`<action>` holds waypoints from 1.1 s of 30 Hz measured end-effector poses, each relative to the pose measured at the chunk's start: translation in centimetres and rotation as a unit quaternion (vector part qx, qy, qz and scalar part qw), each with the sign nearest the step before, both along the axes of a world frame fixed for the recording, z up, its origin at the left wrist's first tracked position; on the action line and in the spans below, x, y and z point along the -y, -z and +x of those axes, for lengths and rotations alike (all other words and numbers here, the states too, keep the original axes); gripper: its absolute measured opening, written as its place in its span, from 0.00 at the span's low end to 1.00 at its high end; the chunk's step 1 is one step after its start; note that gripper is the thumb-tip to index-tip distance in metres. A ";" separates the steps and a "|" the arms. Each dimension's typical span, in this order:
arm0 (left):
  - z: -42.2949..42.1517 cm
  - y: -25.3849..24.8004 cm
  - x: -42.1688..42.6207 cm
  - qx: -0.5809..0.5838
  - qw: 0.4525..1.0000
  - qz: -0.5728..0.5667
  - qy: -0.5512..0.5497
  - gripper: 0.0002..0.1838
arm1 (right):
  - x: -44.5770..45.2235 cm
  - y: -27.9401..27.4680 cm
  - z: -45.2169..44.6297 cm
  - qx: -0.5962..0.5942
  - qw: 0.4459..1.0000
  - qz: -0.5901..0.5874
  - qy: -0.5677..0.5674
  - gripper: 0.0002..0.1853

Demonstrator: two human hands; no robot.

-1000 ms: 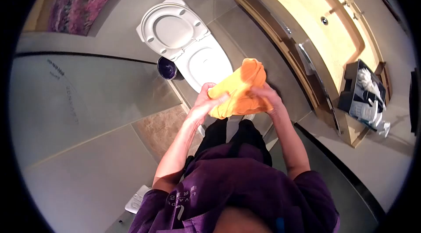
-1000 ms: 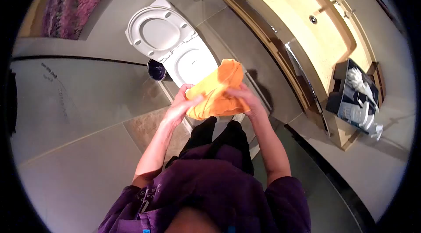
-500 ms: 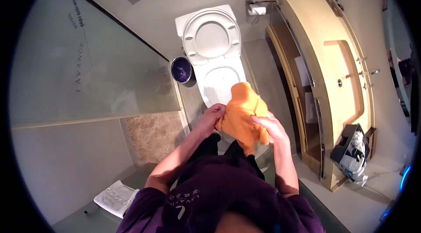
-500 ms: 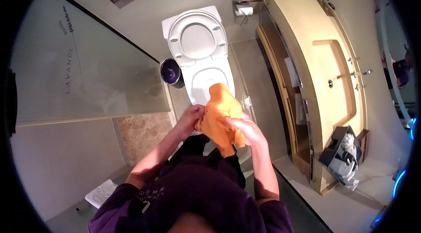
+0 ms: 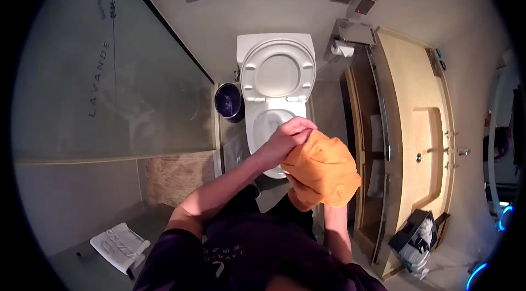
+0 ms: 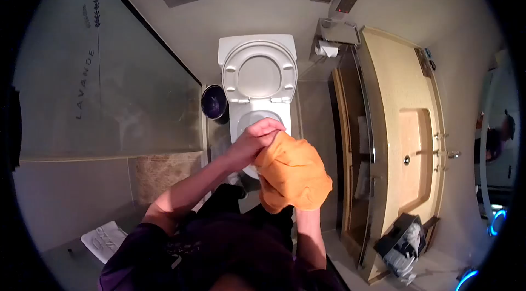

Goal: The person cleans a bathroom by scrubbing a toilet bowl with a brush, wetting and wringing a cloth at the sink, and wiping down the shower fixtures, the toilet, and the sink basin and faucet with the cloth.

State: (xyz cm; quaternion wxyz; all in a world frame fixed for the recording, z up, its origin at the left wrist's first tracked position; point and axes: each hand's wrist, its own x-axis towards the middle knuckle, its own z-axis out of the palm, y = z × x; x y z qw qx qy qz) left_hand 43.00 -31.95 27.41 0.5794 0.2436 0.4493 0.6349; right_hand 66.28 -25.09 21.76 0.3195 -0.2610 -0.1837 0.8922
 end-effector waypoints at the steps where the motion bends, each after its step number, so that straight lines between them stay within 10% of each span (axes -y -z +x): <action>1: -1.2 0.5 -0.5 -0.018 0.998 -0.053 0.019 0.16 | -1.4 0.1 -0.2 -0.007 1.000 0.001 -0.010 0.34; 12: -20.2 10.5 -13.6 0.004 0.940 -0.194 -0.281 0.33 | -21.6 0.3 -3.0 -0.157 0.985 0.030 -0.060 0.32; 13: -21.2 11.1 -14.5 0.002 0.938 -0.201 -0.282 0.33 | -23.3 0.1 -2.9 0.064 0.908 0.413 -0.044 0.32; 15: -23.1 12.3 -16.0 -0.048 0.930 -0.255 -0.259 0.32 | -27.5 3.0 -2.6 0.272 0.649 0.710 -0.024 0.32; 19: -22.8 13.2 -15.7 -0.082 0.906 -0.293 -0.294 0.38 | -32.2 9.1 -7.0 0.509 0.429 0.724 -0.180 0.25; 21: -19.6 12.1 -13.0 -0.082 0.924 -0.259 -0.270 0.33 | -35.3 14.0 -9.7 0.481 0.526 0.690 -0.124 0.19; 23: -15.4 11.0 -10.1 -0.094 0.917 -0.242 -0.302 0.24 | -39.1 20.8 -13.6 0.220 0.854 0.449 -0.143 0.25; 24: -14.2 13.8 -7.9 -0.137 0.894 -0.273 -0.329 0.23 | -39.6 20.6 -16.4 0.221 0.854 0.450 -0.140 0.25; 27: -8.6 13.1 -3.3 -0.027 0.921 -0.257 -0.293 0.16 | -39.0 18.6 -25.2 0.291 0.617 0.640 -0.353 0.38; 30: -5.6 15.1 0.3 0.003 0.927 -0.248 -0.282 0.15 | -35.6 17.6 -31.0 0.161 0.778 0.524 -0.308 0.51; 32: -4.5 14.7 1.6 0.011 0.928 -0.273 -0.253 0.15 | -32.2 15.2 -32.3 0.369 0.358 0.824 -0.238 0.61; 33: -3.7 16.0 2.4 -0.040 0.938 -0.237 -0.251 0.16 | -30.5 14.0 -33.6 0.393 0.380 0.792 -0.271 0.69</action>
